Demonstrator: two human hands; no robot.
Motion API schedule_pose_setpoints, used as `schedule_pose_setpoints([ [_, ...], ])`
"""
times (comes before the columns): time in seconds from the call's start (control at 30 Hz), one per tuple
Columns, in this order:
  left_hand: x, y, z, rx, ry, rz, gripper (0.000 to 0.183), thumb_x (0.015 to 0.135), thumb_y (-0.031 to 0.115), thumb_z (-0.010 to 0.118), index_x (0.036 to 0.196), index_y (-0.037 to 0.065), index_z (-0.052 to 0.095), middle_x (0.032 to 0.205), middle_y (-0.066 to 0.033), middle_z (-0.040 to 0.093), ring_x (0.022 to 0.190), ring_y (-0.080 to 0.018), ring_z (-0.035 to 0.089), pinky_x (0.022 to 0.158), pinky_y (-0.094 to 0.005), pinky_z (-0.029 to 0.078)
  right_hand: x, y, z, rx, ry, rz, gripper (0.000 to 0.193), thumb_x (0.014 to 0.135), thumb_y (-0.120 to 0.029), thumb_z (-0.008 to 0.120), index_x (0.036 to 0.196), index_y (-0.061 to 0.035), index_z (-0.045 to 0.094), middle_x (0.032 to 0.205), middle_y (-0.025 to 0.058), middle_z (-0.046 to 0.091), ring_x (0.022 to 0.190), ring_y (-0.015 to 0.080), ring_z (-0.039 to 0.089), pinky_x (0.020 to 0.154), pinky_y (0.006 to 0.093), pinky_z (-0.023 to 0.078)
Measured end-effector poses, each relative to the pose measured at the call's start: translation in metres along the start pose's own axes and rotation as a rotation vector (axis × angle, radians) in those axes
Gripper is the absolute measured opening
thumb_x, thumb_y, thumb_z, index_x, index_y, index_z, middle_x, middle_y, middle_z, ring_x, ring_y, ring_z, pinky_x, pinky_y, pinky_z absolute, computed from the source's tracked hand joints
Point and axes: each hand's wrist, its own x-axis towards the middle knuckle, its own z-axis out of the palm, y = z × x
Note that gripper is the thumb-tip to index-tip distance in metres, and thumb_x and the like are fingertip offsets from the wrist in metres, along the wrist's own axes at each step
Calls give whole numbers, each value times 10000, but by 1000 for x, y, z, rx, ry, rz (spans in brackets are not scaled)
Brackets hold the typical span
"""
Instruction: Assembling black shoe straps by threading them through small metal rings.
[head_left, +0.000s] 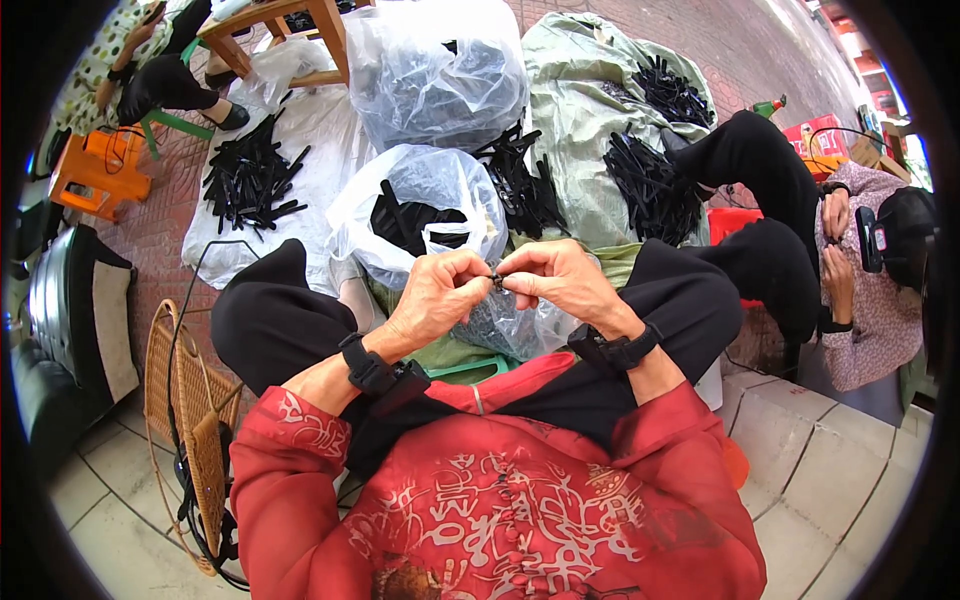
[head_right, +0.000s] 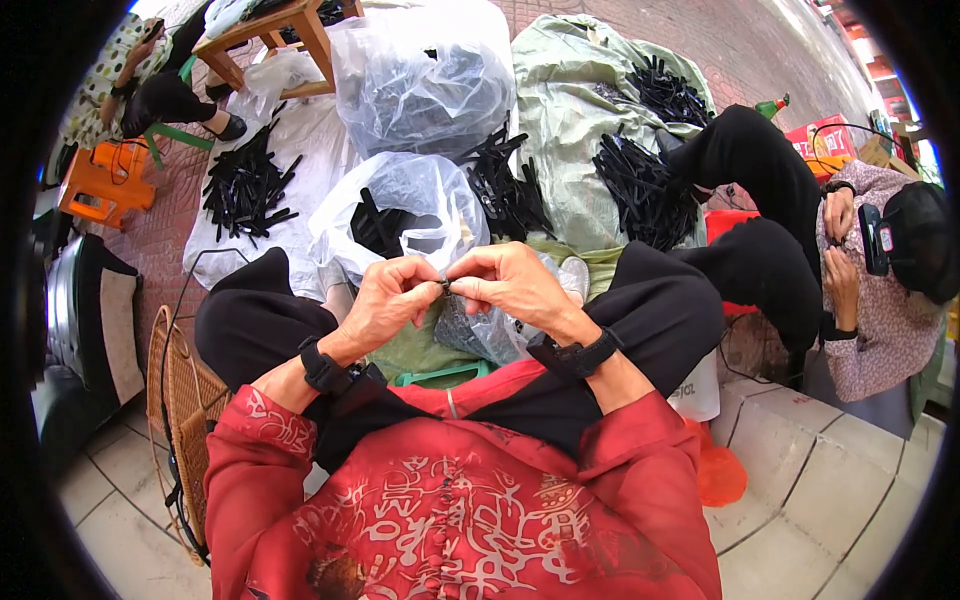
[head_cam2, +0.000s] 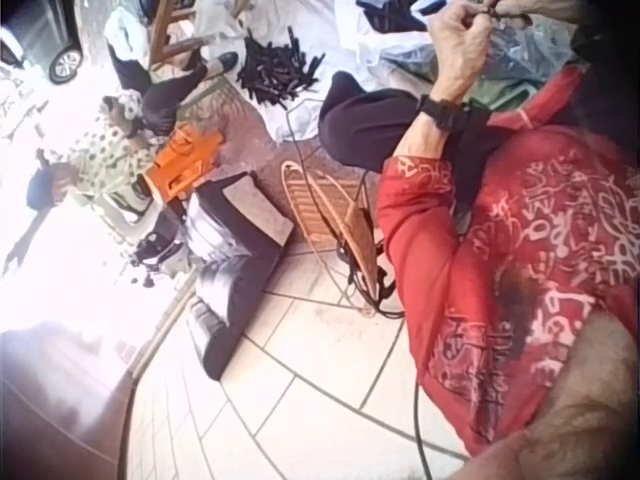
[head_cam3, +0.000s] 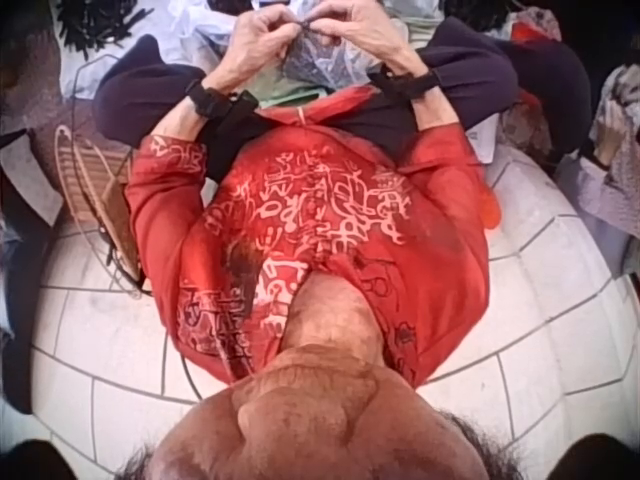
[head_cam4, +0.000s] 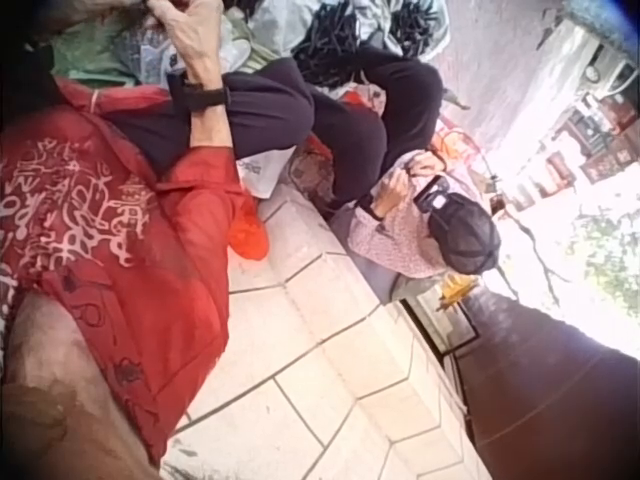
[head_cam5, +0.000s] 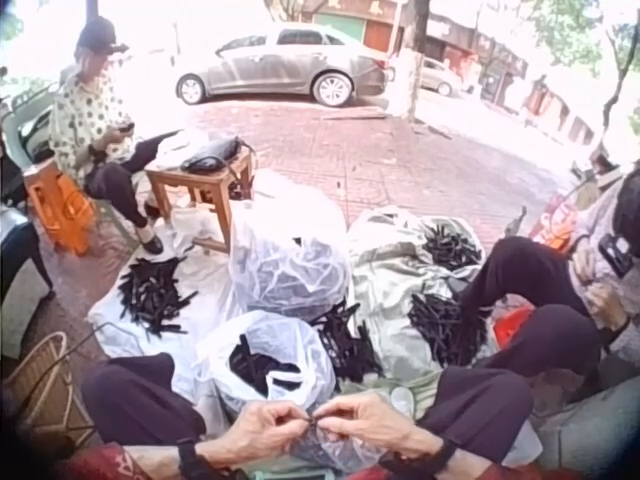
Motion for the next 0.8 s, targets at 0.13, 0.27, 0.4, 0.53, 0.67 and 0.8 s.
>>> schedule_pose_setpoints([
  [0.13,1,-3,2,8,8,5,82,748,70,538,753,-9,561,530,-6,515,414,-50,479,382,-203,372,2,7,1,-84,22,38,122,786,-82,577,868,6,600,646,5,575,557,35,513,464,174,387],
  [0.27,3,-5,5,-1,35,-11,84,749,64,532,760,-12,565,546,-11,519,421,-55,481,387,-205,375,4,9,8,-391,154,-168,110,777,-96,592,798,11,597,615,-14,547,538,12,463,453,170,359],
  [0.4,7,-18,9,33,132,101,101,770,64,529,795,-16,586,596,-20,551,493,-62,513,432,-200,407,6,14,11,-416,256,-207,126,760,-99,609,752,24,584,602,-7,546,547,14,463,466,178,370],
  [0.53,7,-17,11,-88,110,-12,134,799,57,519,870,-16,605,683,-42,597,587,-76,561,510,-197,463,6,12,11,-457,291,-181,114,744,-84,613,733,24,579,606,-1,551,547,29,472,483,193,393],
  [0.67,5,-14,13,-179,112,2,150,809,45,504,904,-11,605,746,-63,610,626,-96,587,555,-211,494,7,12,11,-461,311,-199,100,739,-71,610,726,22,576,617,0,557,557,34,476,491,197,398],
  [0.8,2,-9,16,-182,109,67,172,830,62,488,945,-28,577,801,-97,610,691,-136,601,608,-248,512,8,14,9,-422,328,-189,102,736,-72,616,724,22,578,638,9,565,580,39,488,501,203,408],
])
